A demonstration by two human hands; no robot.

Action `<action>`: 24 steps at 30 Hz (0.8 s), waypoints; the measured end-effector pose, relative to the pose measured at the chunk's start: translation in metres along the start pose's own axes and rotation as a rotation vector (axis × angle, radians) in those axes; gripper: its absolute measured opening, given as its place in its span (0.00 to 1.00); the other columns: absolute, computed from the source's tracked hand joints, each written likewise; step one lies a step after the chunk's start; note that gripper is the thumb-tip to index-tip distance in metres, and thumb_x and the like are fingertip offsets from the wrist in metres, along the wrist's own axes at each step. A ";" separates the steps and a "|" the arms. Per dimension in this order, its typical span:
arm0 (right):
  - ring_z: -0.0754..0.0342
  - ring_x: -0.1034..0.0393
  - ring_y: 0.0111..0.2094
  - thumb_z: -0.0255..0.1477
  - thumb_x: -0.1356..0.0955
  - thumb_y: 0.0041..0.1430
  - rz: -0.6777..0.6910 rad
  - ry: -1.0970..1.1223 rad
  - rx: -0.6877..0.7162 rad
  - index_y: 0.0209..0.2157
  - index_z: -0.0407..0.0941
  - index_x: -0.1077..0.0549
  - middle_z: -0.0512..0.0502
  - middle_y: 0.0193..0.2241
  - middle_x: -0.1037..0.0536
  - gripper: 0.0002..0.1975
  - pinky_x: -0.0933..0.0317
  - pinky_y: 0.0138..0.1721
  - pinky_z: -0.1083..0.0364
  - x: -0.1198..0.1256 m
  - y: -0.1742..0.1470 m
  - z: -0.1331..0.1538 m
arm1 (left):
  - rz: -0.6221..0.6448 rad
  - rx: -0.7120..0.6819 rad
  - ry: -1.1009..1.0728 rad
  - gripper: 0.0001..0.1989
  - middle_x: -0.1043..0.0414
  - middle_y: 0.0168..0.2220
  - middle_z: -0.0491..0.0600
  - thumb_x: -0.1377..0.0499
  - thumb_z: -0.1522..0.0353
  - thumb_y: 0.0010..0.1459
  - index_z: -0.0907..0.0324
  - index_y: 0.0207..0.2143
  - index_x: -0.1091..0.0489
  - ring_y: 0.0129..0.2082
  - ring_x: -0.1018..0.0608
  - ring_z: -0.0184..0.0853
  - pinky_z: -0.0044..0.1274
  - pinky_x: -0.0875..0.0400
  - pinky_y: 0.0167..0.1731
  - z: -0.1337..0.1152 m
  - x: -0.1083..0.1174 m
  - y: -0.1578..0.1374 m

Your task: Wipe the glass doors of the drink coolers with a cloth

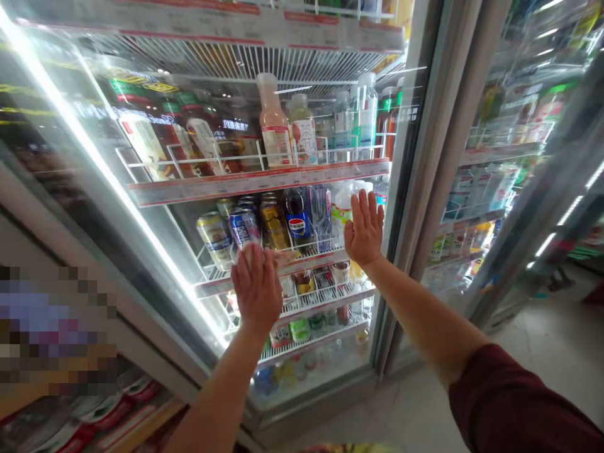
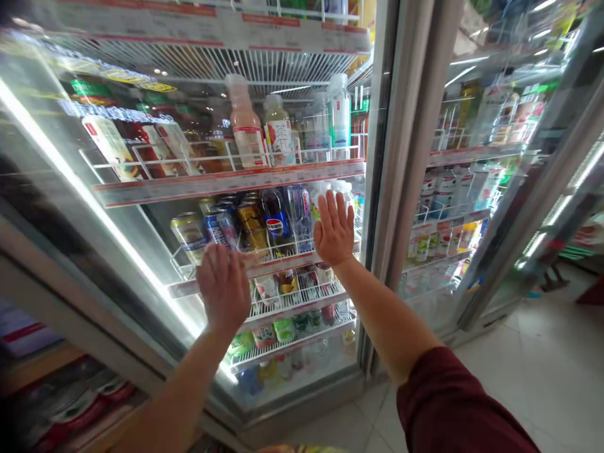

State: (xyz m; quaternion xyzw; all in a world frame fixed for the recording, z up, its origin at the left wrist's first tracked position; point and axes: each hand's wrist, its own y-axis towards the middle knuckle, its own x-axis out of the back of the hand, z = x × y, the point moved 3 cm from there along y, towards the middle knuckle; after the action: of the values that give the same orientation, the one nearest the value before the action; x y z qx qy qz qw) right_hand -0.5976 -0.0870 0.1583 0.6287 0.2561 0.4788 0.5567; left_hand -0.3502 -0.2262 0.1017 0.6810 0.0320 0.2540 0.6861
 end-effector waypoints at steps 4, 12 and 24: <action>0.42 0.55 0.80 0.31 0.47 0.75 -0.024 -0.019 0.012 0.80 0.48 0.58 0.41 0.77 0.40 0.36 0.56 0.77 0.32 0.000 -0.001 0.001 | 0.070 -0.076 -0.015 0.31 0.39 0.73 0.59 0.46 0.71 0.72 0.58 0.75 0.41 0.80 0.52 0.46 0.47 0.57 0.79 0.007 0.003 0.004; 0.42 0.56 0.80 0.31 0.46 0.74 -0.049 -0.023 0.012 0.80 0.47 0.57 0.39 0.77 0.40 0.36 0.57 0.78 0.33 0.000 -0.002 0.000 | -0.079 0.235 0.110 0.33 0.60 0.80 0.60 0.58 0.60 0.77 0.67 0.78 0.53 0.80 0.61 0.49 0.52 0.62 0.78 0.077 0.062 0.112; 0.41 0.56 0.80 0.32 0.45 0.73 -0.070 -0.002 0.012 0.79 0.45 0.51 0.37 0.76 0.40 0.35 0.59 0.77 0.32 -0.002 -0.004 -0.004 | -0.058 0.011 0.191 0.36 0.49 0.77 0.61 0.46 0.69 0.73 0.59 0.79 0.53 0.80 0.55 0.48 0.51 0.55 0.78 0.060 0.038 -0.020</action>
State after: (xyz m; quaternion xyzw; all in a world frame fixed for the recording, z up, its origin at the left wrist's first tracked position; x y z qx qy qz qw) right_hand -0.6008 -0.0859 0.1533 0.6233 0.2802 0.4567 0.5695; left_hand -0.2875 -0.2652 0.0986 0.6563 0.1184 0.2975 0.6832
